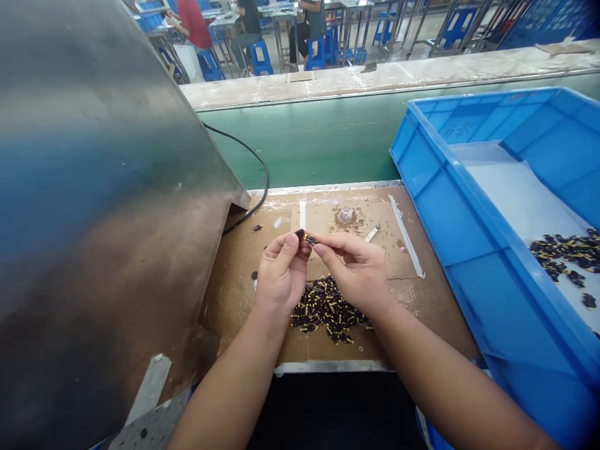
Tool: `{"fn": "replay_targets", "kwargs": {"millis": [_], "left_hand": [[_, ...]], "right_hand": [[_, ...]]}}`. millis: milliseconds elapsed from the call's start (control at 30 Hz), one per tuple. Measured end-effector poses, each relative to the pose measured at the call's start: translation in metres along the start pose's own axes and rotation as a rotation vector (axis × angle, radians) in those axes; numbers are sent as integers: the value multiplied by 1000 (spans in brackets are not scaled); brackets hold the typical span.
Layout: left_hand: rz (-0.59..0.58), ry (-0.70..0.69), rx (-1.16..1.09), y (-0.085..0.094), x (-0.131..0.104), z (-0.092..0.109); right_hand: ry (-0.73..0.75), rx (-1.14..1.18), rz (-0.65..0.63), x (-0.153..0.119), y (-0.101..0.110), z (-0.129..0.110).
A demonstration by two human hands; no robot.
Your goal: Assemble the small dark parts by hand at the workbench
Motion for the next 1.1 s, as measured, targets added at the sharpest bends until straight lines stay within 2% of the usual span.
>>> {"fn": "replay_targets", "kwargs": {"millis": [533, 800, 967, 1100], "left_hand": [[-36, -51, 86, 1, -3, -1], [-31, -135, 166, -1, -6, -2], [-12, -260, 292, 1, -9, -3], [-97, -311, 343, -4, -6, -5]], "right_hand": [[-16, -62, 17, 1, 2, 2], [34, -119, 18, 0, 5, 0], [79, -211, 50, 1, 5, -3], [120, -272, 71, 1, 6, -7]]}}
Point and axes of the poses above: each hand's wrist, its own x-axis towards the middle knuckle, its own y-axis out of the back of the hand, z = x × y, the point moved 3 cm from there along x, towards the middle knuckle, and after that the axes turned 11 degrees about -y, right-handed, at the moved point
